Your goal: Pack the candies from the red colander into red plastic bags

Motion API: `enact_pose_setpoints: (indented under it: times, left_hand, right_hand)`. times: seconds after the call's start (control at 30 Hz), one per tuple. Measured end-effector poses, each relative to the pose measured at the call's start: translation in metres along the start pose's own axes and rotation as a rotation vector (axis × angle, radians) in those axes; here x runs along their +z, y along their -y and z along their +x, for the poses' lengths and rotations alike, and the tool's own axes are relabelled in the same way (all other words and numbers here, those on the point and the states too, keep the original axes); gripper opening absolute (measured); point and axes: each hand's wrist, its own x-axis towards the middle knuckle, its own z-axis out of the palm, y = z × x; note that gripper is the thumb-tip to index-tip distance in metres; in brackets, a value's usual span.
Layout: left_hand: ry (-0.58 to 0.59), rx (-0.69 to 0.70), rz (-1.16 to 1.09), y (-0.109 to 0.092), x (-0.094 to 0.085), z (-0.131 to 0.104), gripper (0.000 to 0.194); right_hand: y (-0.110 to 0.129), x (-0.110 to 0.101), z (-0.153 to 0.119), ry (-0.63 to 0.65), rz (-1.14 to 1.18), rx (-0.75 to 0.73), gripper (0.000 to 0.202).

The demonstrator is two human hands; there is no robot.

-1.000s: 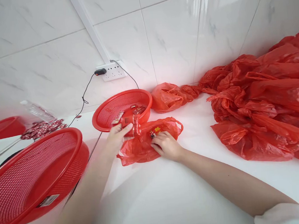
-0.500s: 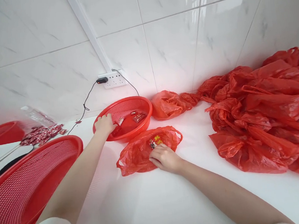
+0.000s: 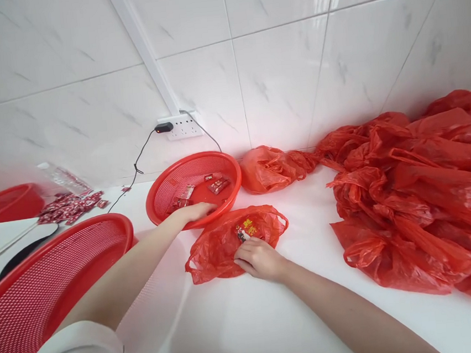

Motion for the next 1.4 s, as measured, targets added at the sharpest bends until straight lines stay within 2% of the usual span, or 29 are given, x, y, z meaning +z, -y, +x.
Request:
enact_pose_setpoints:
  times: [0.13,0.2,0.23,0.3,0.4,0.5,0.57,0.6,0.7,0.77,0.83,0.9,1.07,1.27,1.4]
  left_hand:
    - [-0.009,0.053,-0.055,-0.008,-0.009,-0.001,0.009]
    - [-0.086,0.101,-0.131,-0.019,-0.016,-0.005,0.013]
    - [-0.145,0.127,-0.232,-0.026,-0.019,-0.009,0.017]
    - [-0.269,0.18,-0.596,-0.042,-0.019,-0.024,0.022]
    - [-0.258,0.243,-1.081,-0.065,-0.005,-0.055,0.03]
    - [-0.163,0.208,-1.258,-0.08,0.025,-0.082,0.033]
    - [-0.152,0.182,-1.3,-0.082,0.049,-0.092,0.03]
    - [-0.181,0.175,-1.314,-0.081,0.061,-0.093,0.029]
    - [-0.373,0.154,-1.332,-0.073,0.093,-0.091,0.028]
    - [-0.467,0.132,-1.345,-0.065,0.111,-0.087,0.029]
    - [-0.494,0.108,-1.363,-0.059,0.125,-0.084,0.031]
    - [-0.466,0.082,-1.373,-0.055,0.133,-0.084,0.032]
    - [-0.39,0.024,-1.338,-0.052,0.136,-0.086,0.03]
    - [-0.342,-0.048,-1.267,-0.048,0.129,-0.086,0.033]
    - [-0.292,-0.029,-1.183,-0.045,0.124,-0.088,0.031]
  right_hand:
    - [0.0,-0.002,0.001,0.017,0.006,0.004,0.017]
    - [-0.001,-0.004,0.002,0.017,-0.002,0.005,0.017]
    - [-0.002,-0.004,0.002,0.011,-0.009,0.005,0.018]
    - [-0.005,-0.004,0.002,-0.001,-0.023,0.014,0.018]
    - [-0.01,-0.003,0.001,-0.014,-0.034,0.04,0.019]
    - [-0.011,-0.003,0.001,-0.013,-0.001,0.062,0.019]
    - [-0.007,-0.005,0.004,-0.046,0.069,0.13,0.02]
    - [-0.004,-0.006,0.006,-0.085,0.132,0.197,0.022]
    - [0.007,-0.009,0.016,-0.219,0.432,0.443,0.026]
    - [0.013,-0.007,0.021,-0.254,0.645,0.546,0.027]
    - [0.016,-0.002,0.022,-0.273,0.776,0.604,0.029]
    - [0.015,0.006,0.021,-0.306,0.84,0.65,0.034]
    - [0.008,0.018,0.01,-0.345,0.843,0.65,0.034]
    - [0.006,0.019,0.006,-0.481,0.667,0.64,0.031]
    - [0.007,0.018,0.007,-0.539,0.63,0.647,0.031]
